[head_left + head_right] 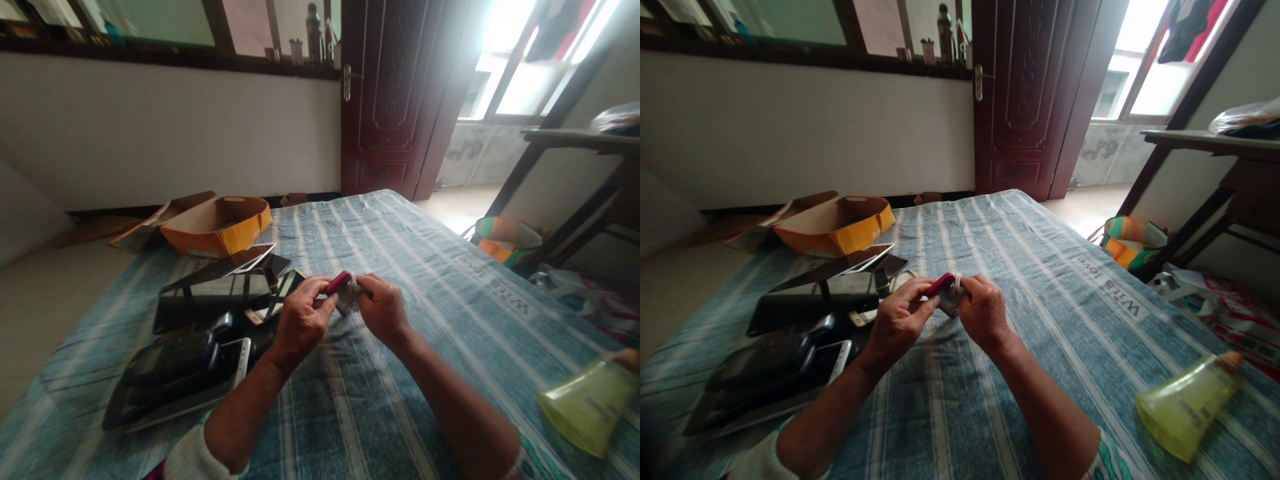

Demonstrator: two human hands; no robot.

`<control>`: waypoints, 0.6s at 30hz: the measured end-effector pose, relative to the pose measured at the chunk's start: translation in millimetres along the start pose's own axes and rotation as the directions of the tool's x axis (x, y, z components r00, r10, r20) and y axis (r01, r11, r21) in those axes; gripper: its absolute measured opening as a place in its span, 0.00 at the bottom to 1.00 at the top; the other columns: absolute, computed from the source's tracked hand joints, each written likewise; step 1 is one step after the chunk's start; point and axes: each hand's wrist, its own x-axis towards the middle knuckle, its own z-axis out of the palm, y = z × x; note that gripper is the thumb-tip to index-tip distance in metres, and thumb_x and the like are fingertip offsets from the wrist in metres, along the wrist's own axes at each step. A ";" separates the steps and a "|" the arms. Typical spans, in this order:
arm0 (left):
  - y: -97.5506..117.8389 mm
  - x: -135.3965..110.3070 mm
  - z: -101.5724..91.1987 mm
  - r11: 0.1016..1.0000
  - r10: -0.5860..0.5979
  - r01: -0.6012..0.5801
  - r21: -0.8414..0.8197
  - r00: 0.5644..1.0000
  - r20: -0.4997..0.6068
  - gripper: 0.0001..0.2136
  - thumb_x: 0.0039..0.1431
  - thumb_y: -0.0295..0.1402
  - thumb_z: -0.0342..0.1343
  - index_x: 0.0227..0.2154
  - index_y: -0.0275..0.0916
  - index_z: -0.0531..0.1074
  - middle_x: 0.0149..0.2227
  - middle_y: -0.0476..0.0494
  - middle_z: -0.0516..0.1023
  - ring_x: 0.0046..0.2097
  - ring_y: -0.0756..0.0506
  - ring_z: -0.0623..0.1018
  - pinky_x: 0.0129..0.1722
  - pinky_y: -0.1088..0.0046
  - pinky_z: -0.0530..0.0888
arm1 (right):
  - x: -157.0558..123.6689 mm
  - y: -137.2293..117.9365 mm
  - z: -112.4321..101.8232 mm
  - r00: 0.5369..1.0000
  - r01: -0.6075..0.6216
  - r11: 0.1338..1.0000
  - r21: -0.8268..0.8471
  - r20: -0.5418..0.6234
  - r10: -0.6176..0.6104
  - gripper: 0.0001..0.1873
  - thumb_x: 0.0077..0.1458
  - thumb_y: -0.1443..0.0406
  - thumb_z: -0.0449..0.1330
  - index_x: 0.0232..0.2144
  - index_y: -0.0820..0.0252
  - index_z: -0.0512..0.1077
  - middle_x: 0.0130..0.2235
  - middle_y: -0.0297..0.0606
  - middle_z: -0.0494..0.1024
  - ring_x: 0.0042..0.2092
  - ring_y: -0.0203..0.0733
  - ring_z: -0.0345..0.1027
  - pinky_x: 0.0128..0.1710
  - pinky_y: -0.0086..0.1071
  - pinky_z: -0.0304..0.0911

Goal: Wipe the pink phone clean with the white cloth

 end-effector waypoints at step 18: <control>-18.8 -11.1 -8.9 0.971 -0.149 0.171 -0.167 0.979 0.138 0.11 0.53 0.31 0.58 0.40 0.37 0.75 0.42 0.41 0.79 0.45 0.43 0.78 0.47 0.66 0.75 | -5.2 -17.2 -3.3 0.973 0.226 0.928 -0.296 0.107 -0.202 0.13 0.50 0.77 0.53 0.33 0.58 0.72 0.35 0.37 0.76 0.37 0.39 0.68 0.35 0.28 0.56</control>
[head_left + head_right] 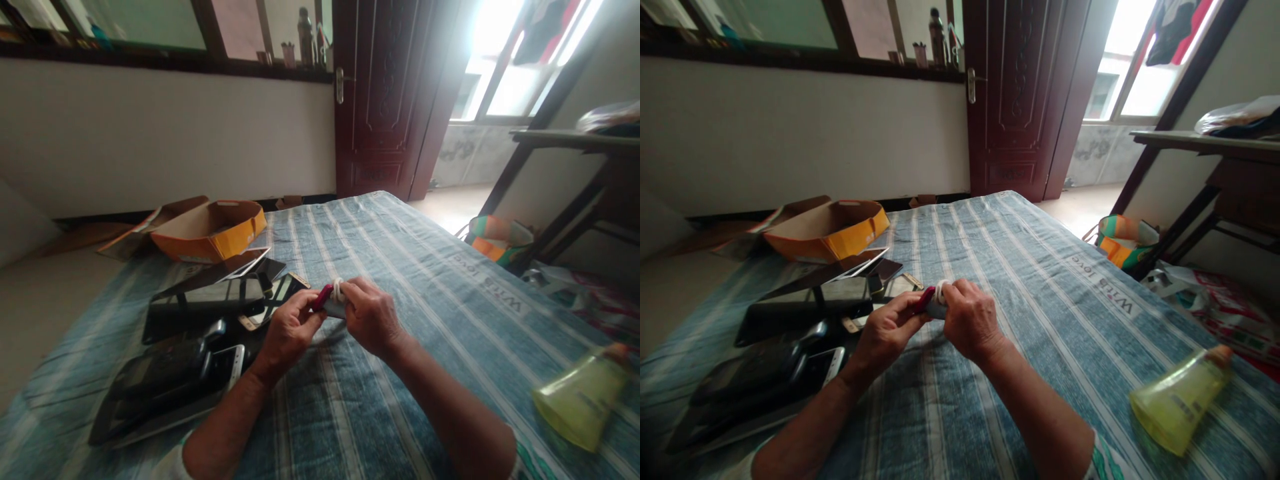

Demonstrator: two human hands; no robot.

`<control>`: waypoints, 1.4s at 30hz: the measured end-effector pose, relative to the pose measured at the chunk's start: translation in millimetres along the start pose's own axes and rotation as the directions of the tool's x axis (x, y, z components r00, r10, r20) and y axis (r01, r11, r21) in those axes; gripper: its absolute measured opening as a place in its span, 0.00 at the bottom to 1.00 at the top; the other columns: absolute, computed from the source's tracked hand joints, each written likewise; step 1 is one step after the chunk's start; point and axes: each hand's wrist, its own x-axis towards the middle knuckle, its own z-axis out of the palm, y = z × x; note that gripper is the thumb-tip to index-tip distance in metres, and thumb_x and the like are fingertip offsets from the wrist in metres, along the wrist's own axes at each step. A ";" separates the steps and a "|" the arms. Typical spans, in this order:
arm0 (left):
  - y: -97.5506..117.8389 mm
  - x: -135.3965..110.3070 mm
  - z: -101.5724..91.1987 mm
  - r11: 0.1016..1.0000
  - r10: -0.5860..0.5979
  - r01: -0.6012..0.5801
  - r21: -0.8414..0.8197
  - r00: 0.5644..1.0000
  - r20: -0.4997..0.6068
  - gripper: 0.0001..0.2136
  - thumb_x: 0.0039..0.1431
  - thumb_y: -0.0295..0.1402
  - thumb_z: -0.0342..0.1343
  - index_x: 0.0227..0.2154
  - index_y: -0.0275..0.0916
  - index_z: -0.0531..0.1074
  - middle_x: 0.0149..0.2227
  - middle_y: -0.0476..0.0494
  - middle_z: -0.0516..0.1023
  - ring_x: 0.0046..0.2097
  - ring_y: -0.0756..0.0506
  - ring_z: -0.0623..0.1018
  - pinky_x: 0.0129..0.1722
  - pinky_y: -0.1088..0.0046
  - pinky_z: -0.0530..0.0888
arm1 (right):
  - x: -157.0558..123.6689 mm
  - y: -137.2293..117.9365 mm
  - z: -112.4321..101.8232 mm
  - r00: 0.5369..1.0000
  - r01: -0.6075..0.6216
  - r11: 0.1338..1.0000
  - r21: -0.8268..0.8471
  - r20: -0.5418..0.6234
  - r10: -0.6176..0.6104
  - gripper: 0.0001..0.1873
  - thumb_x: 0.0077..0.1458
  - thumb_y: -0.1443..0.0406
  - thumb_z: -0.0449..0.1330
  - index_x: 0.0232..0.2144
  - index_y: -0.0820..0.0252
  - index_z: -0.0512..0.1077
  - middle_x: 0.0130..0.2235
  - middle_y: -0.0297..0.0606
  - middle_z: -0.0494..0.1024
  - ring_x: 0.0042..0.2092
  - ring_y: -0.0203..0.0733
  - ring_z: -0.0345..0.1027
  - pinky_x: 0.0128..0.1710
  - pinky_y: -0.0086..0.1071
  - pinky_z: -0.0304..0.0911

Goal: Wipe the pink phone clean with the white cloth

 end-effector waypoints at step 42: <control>-21.5 -5.8 15.7 0.955 0.020 -0.012 0.295 1.000 -0.024 0.08 0.50 0.26 0.58 0.35 0.36 0.74 0.37 0.44 0.76 0.39 0.45 0.77 0.40 0.69 0.74 | -5.6 22.0 15.4 0.995 0.066 0.965 -0.254 -0.057 -0.083 0.09 0.56 0.73 0.56 0.28 0.58 0.72 0.32 0.37 0.74 0.36 0.41 0.63 0.34 0.33 0.52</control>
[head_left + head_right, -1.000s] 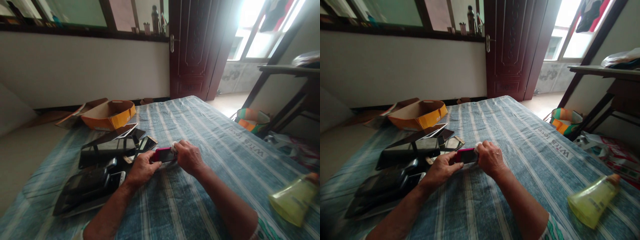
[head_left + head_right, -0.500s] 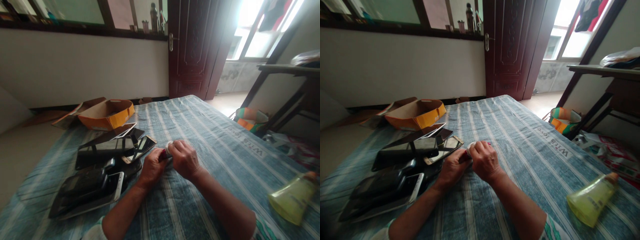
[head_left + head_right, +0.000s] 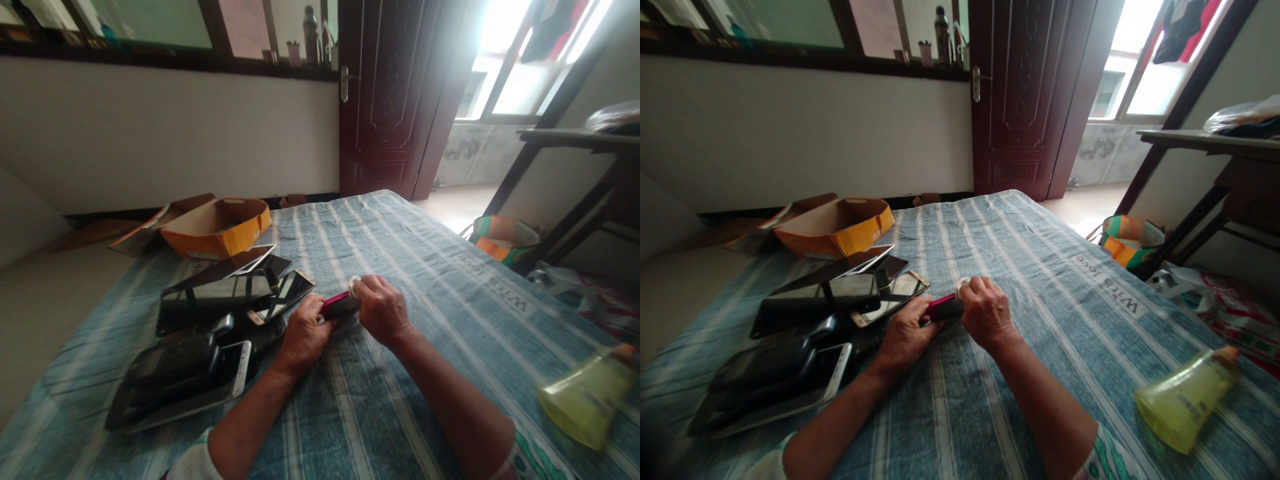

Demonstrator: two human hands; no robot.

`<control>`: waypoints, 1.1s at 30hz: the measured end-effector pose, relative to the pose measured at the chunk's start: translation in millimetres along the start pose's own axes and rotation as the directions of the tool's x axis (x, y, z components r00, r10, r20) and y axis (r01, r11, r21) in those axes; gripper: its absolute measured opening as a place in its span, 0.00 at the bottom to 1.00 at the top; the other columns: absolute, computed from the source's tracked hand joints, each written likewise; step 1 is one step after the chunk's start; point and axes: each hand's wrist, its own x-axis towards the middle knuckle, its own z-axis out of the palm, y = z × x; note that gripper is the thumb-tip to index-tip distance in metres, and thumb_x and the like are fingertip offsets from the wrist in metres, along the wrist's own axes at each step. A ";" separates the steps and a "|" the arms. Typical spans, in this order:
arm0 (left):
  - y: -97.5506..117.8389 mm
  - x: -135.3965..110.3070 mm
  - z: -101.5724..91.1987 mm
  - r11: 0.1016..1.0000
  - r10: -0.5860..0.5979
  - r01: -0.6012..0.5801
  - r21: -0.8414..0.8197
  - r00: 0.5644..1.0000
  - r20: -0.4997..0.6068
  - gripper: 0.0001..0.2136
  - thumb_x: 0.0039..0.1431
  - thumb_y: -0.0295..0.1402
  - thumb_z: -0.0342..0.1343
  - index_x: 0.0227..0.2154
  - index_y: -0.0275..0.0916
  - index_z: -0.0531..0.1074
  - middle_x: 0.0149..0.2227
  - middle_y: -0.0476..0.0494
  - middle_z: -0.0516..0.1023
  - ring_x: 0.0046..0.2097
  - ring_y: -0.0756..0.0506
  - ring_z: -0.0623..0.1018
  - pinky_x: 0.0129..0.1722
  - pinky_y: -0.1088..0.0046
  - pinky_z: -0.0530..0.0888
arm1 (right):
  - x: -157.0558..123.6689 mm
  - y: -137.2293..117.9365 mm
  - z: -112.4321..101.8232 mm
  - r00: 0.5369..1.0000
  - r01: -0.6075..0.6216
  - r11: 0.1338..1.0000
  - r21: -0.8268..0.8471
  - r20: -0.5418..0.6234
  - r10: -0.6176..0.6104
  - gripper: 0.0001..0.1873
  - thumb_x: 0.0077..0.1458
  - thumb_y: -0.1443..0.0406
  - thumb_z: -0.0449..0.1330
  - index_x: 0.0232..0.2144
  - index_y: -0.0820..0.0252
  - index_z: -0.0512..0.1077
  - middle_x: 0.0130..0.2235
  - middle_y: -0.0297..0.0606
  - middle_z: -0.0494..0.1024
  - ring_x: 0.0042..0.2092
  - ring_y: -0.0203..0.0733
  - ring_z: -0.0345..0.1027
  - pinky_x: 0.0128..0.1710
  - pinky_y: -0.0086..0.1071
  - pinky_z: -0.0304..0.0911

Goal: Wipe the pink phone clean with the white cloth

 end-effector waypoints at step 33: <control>14.0 1.5 -11.0 0.996 0.077 -0.075 0.051 0.996 -0.049 0.07 0.59 0.33 0.53 0.30 0.38 0.75 0.31 0.46 0.78 0.35 0.47 0.77 0.37 0.71 0.72 | -0.1 4.4 -1.0 0.998 -0.060 0.998 0.032 0.037 0.059 0.10 0.55 0.74 0.55 0.27 0.58 0.73 0.32 0.39 0.74 0.37 0.41 0.62 0.34 0.31 0.54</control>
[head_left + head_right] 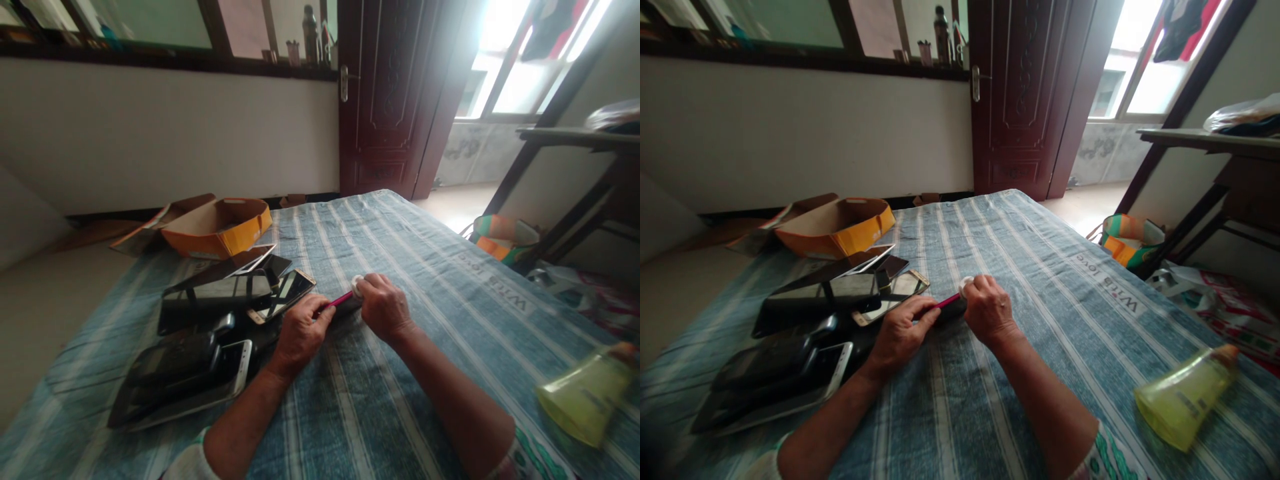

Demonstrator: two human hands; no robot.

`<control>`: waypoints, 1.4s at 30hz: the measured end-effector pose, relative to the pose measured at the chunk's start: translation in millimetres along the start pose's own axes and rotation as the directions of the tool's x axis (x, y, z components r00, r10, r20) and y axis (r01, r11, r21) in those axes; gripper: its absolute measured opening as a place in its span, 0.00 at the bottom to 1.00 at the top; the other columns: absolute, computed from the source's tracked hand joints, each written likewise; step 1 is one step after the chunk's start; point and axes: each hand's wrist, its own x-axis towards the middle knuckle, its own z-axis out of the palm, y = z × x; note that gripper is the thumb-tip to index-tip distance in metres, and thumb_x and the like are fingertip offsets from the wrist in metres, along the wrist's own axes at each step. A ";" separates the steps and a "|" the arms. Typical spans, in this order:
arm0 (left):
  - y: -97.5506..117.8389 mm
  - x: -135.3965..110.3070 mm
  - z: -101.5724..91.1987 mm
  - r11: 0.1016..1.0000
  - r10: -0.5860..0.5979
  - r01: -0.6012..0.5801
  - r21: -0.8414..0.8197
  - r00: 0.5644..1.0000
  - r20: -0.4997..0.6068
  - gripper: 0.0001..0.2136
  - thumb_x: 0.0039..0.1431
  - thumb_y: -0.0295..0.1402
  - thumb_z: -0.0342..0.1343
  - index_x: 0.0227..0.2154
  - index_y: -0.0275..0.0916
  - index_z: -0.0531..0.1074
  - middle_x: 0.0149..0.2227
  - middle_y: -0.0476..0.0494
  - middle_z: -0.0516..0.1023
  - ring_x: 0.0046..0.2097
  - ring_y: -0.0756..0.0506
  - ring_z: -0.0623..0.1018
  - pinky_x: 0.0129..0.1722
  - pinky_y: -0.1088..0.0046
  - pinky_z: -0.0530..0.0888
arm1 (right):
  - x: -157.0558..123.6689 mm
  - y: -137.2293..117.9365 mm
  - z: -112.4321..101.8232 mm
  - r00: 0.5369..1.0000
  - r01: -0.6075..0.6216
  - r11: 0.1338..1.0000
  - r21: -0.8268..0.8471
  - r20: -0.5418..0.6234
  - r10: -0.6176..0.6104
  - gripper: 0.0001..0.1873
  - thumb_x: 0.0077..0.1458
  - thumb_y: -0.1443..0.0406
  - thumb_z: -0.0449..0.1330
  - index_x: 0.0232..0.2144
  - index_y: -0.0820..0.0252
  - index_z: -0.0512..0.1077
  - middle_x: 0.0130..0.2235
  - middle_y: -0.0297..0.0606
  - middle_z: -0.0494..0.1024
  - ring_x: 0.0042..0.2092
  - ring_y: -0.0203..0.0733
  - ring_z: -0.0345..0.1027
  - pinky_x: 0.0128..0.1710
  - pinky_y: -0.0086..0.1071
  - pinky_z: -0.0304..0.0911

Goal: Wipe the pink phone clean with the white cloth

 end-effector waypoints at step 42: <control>-3.0 1.3 0.9 0.999 -0.032 0.032 0.030 0.999 -0.015 0.07 0.58 0.33 0.53 0.28 0.39 0.74 0.28 0.48 0.76 0.32 0.47 0.76 0.35 0.72 0.71 | -2.7 7.8 9.6 0.988 -0.152 0.976 0.153 -0.013 0.156 0.15 0.51 0.76 0.52 0.32 0.56 0.74 0.35 0.35 0.76 0.36 0.37 0.68 0.33 0.26 0.56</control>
